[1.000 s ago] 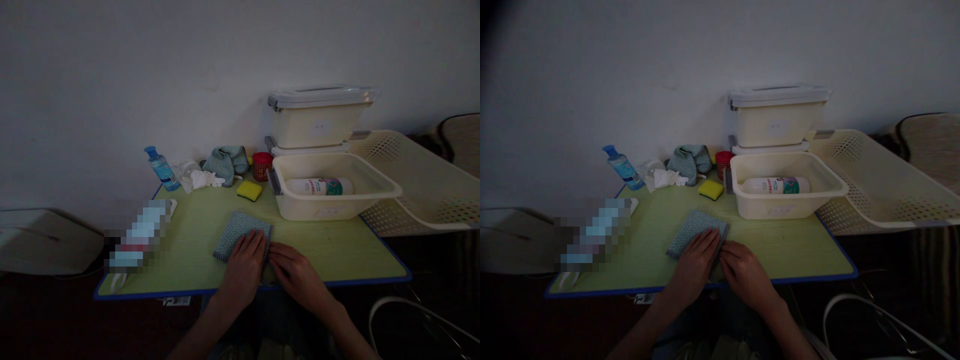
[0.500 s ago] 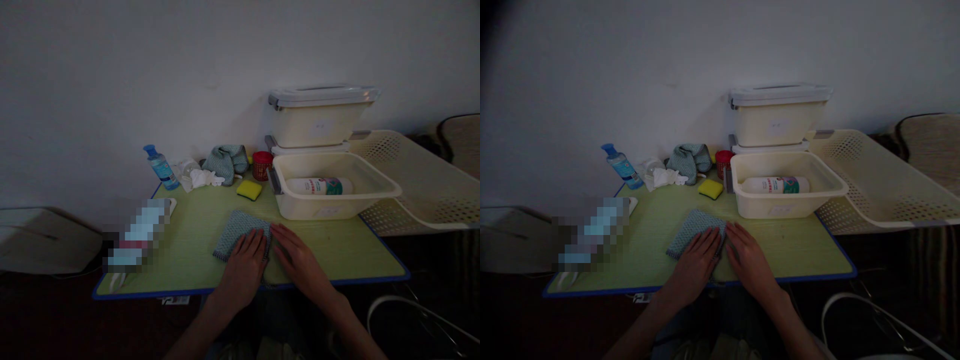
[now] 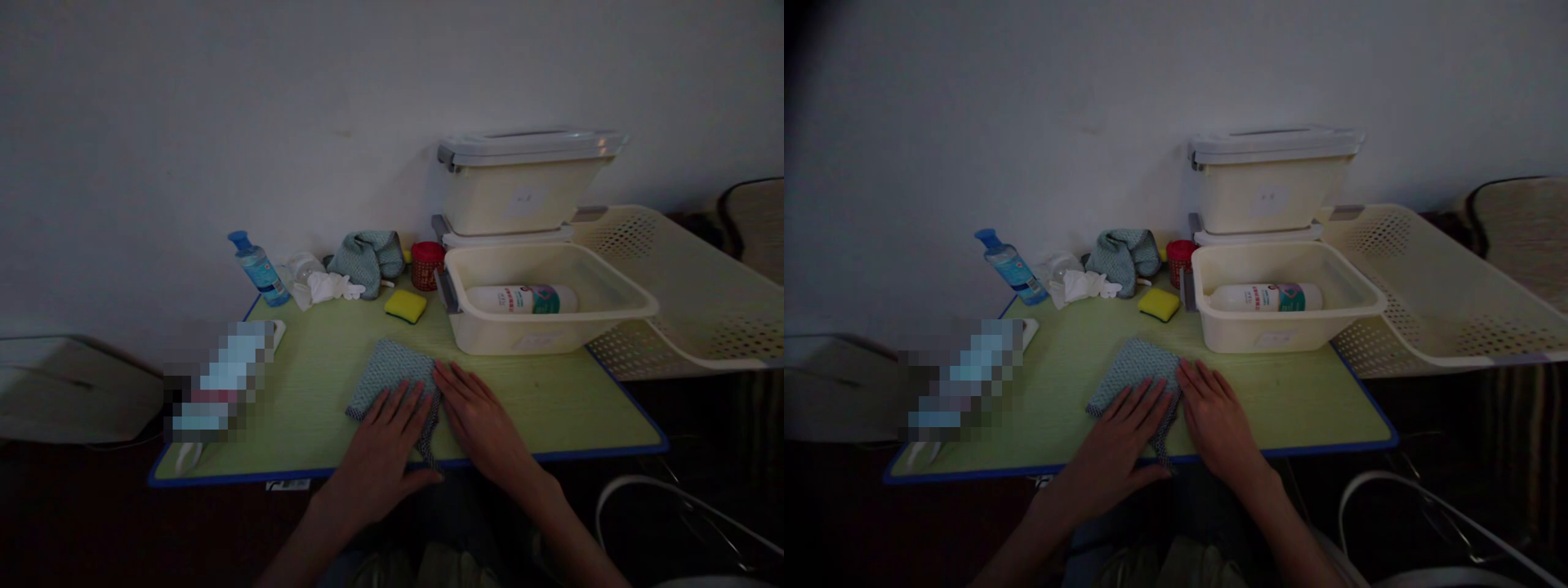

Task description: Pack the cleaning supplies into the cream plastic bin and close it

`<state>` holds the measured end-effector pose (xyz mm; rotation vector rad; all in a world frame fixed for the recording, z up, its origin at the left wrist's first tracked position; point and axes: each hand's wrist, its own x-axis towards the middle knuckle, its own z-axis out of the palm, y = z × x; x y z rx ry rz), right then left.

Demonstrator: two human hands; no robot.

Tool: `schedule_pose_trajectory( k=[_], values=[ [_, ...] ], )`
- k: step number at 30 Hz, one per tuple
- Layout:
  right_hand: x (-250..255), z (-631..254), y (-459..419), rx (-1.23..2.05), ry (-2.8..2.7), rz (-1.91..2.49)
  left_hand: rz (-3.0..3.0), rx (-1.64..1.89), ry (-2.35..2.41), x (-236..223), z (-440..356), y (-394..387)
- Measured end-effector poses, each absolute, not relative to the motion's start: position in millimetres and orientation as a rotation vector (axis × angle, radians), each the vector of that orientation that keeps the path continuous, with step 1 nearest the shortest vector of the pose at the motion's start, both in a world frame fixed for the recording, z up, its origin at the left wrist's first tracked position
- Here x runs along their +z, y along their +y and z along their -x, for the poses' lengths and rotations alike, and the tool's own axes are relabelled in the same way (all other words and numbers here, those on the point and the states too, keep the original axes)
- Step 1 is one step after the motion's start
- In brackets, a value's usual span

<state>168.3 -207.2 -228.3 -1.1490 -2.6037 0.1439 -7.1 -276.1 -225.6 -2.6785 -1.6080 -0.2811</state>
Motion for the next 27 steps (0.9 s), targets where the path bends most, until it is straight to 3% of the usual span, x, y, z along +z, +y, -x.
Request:
schedule_pose_trajectory(
  k=[27],
  values=[
    [-223.4,-136.8,-213.5,0.075,-2.605,1.303,2.7,-0.098,-1.805,-214.8,6.3,-284.7]
  ],
)
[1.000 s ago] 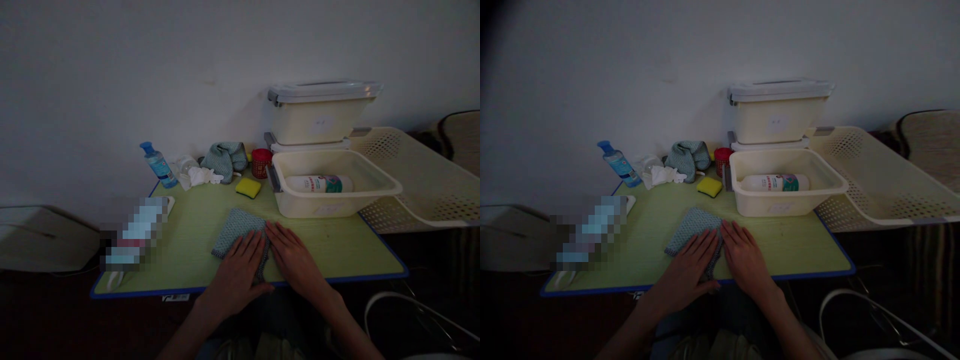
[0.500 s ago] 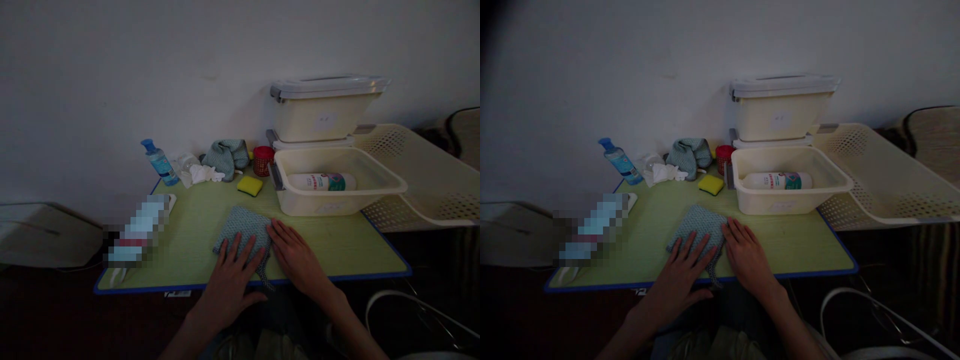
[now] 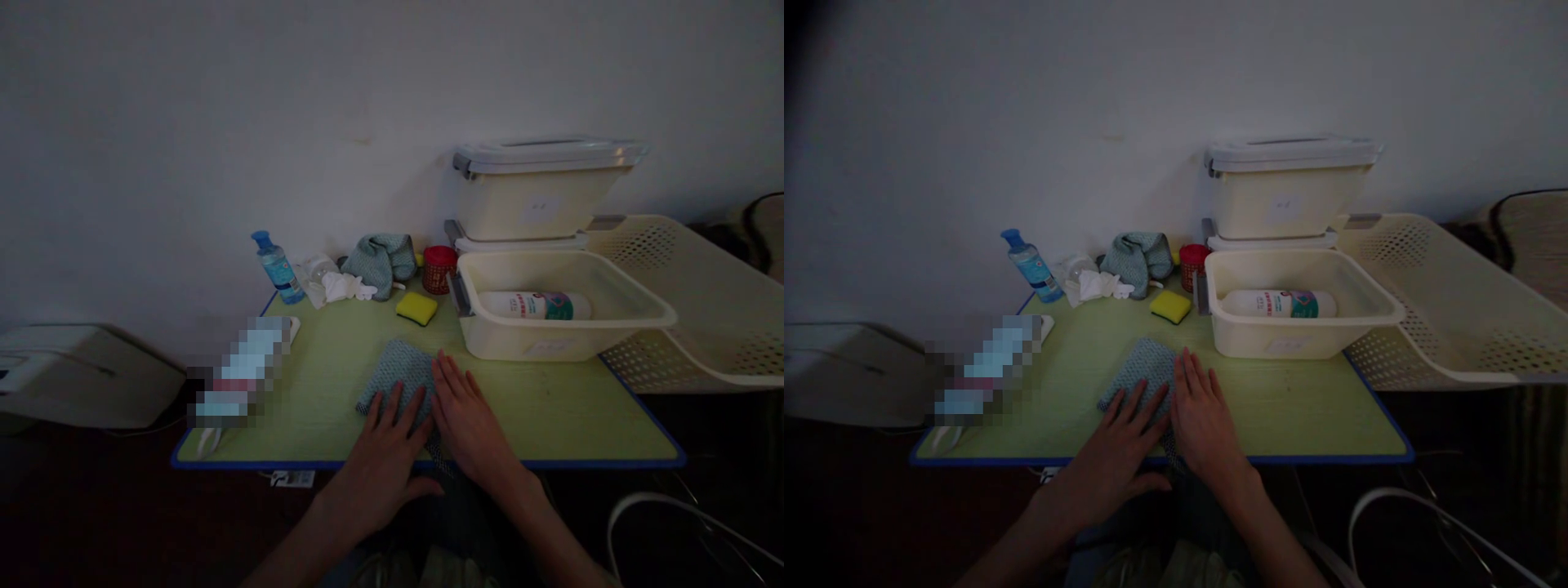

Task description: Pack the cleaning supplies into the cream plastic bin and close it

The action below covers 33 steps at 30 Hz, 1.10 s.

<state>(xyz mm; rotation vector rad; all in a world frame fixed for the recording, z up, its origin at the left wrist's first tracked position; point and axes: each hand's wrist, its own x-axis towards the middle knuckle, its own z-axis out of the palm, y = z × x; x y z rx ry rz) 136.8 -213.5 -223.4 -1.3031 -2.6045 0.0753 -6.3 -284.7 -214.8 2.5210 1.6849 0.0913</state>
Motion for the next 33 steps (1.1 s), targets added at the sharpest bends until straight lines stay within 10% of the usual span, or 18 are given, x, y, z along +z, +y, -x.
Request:
schedule_pose_trajectory(
  k=[33],
  values=[
    [-234.5,-130.5,-221.0,-0.052,-2.628,1.364,-2.533,0.152,1.832,-227.8,48.5,-226.2]
  ],
)
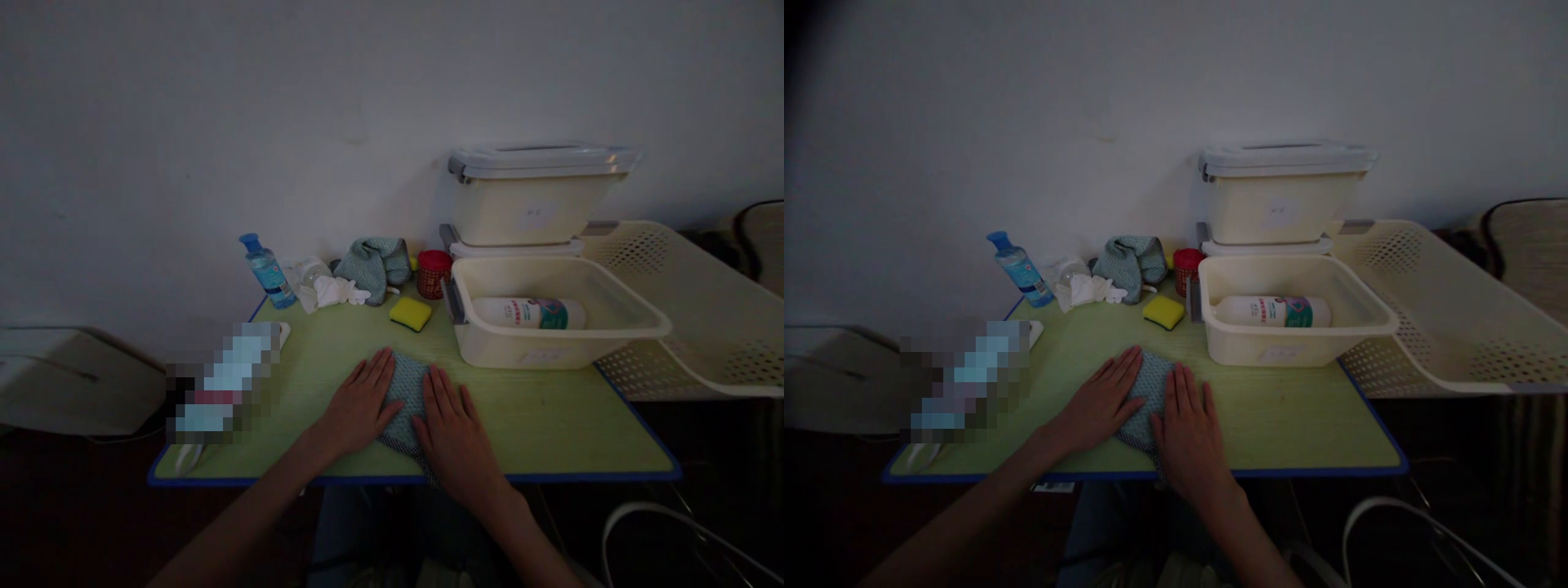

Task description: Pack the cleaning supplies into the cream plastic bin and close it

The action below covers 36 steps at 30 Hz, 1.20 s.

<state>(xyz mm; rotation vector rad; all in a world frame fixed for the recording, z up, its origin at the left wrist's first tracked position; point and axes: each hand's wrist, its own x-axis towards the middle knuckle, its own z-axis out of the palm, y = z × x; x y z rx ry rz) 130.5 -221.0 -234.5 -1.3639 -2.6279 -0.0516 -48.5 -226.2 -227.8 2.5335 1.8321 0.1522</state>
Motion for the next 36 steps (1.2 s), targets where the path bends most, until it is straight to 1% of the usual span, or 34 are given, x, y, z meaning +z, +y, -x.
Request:
schedule_pose_trajectory(
  k=[10,15,19,24,26,28,31,36],
  values=[
    [-229.2,-129.4,-221.4,0.011,-2.644,1.396,-2.521,-0.007,1.857,-222.0,70.6,-242.6],
    [-232.2,-129.3,-220.5,0.018,-2.636,1.382,-2.408,-0.035,1.898,-220.3,92.9,-257.5],
    [-235.9,-130.4,-219.4,0.011,-2.606,1.346,-2.212,0.137,1.884,-214.7,109.3,-265.8],
    [-236.2,-130.9,-219.0,-0.008,-2.62,1.346,-1.85,0.644,1.894,-210.8,104.9,-248.4],
    [-236.0,-130.6,-219.0,-0.016,-2.622,1.339,-1.676,0.748,1.797,-210.2,98.1,-234.9],
    [-235.5,-130.1,-219.1,-0.015,-2.625,1.346,-1.535,0.78,1.707,-208.1,92.3,-221.9],
    [-233.8,-129.1,-219.6,-0.005,-2.639,1.374,-1.393,0.735,1.619,-202.4,88.2,-207.6],
    [-234.0,-129.2,-220.1,-0.002,-2.633,1.361,-1.351,0.658,1.496,-198.6,87.3,-198.9]
  ],
)
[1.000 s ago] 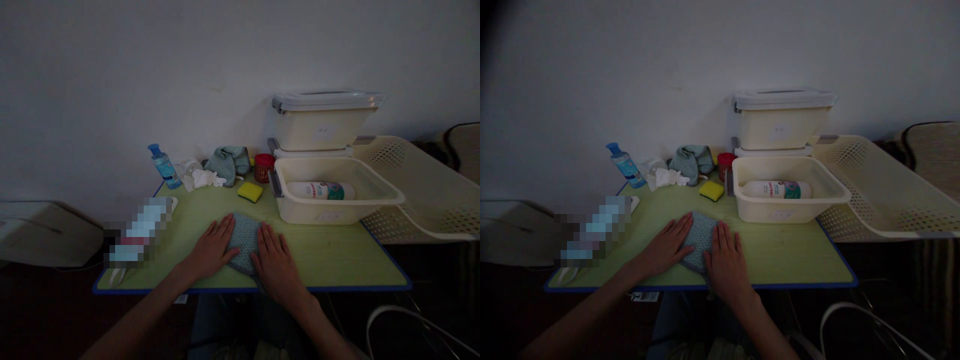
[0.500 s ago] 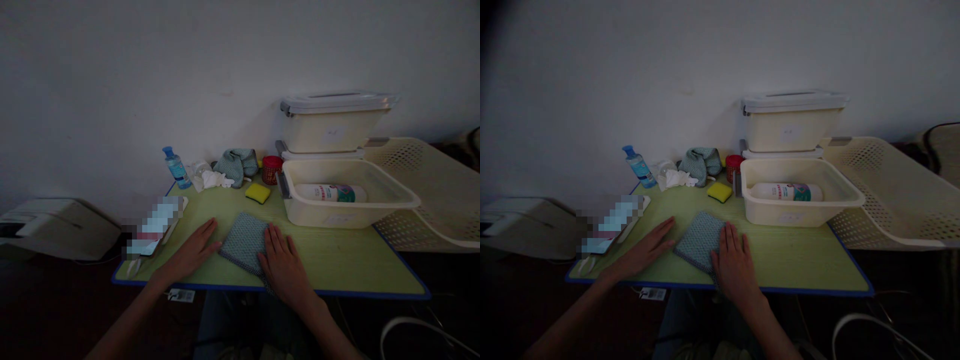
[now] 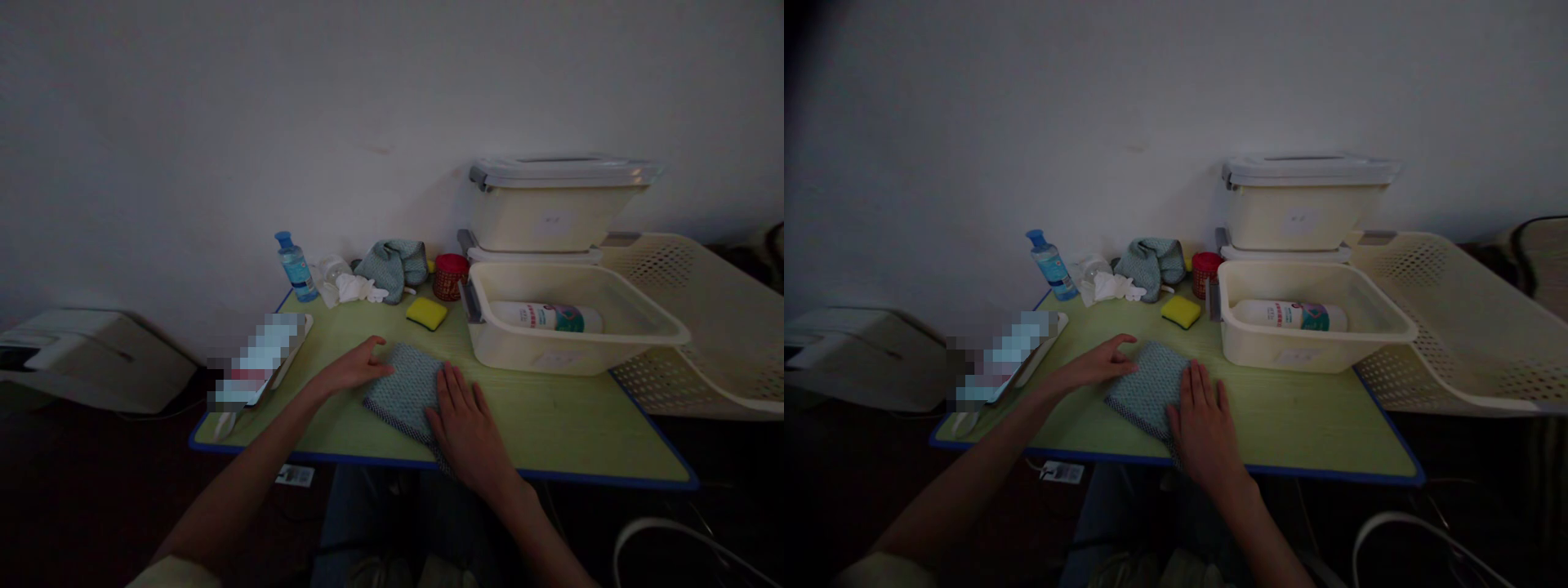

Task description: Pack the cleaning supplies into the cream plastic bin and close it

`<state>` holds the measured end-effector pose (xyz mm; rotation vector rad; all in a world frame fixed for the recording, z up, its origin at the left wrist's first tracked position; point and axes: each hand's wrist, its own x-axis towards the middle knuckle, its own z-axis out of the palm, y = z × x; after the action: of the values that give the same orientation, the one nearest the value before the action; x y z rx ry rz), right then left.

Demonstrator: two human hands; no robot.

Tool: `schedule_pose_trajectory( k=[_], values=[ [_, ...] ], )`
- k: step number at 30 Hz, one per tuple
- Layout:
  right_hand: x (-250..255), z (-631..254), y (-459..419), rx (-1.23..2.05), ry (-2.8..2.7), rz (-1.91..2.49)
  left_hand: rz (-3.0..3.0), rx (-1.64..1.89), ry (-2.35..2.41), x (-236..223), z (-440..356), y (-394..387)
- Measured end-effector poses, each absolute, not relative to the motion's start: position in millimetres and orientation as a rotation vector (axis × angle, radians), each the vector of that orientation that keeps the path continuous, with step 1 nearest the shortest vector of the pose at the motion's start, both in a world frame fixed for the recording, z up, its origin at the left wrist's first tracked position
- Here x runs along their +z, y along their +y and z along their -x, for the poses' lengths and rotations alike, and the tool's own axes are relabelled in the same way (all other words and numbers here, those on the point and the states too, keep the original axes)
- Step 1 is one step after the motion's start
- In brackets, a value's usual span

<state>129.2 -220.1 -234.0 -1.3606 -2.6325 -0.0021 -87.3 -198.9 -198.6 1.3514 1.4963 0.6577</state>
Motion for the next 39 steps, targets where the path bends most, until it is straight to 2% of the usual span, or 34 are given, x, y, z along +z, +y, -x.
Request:
schedule_pose_trajectory(
  k=[7,14,22,28,34,39],
  values=[
    [-239.2,-131.4,-218.9,-0.025,-2.607,1.331,-1.373,0.834,1.547,-212.9,81.8,-201.7],
    [-235.7,-130.0,-218.8,-0.039,-2.633,1.358,-1.417,0.798,1.567,-212.4,75.2,-203.8],
    [-229.1,-128.5,-221.0,-0.013,-2.671,1.388,-1.683,0.926,1.685,-222.6,66.1,-210.5],
    [-224.0,-124.1,-206.3,0.03,-2.765,1.253,-1.81,0.851,1.919,-216.5,67.8,-229.8],
    [-220.4,-121.2,-186.8,0.135,-2.869,1.028,-1.963,0.583,2.229,-204.4,67.1,-246.9],
    [-219.3,-121.2,-187.6,0.134,-2.873,1.042,-2.257,0.536,2.039,-200.2,60.2,-235.0]
  ],
)
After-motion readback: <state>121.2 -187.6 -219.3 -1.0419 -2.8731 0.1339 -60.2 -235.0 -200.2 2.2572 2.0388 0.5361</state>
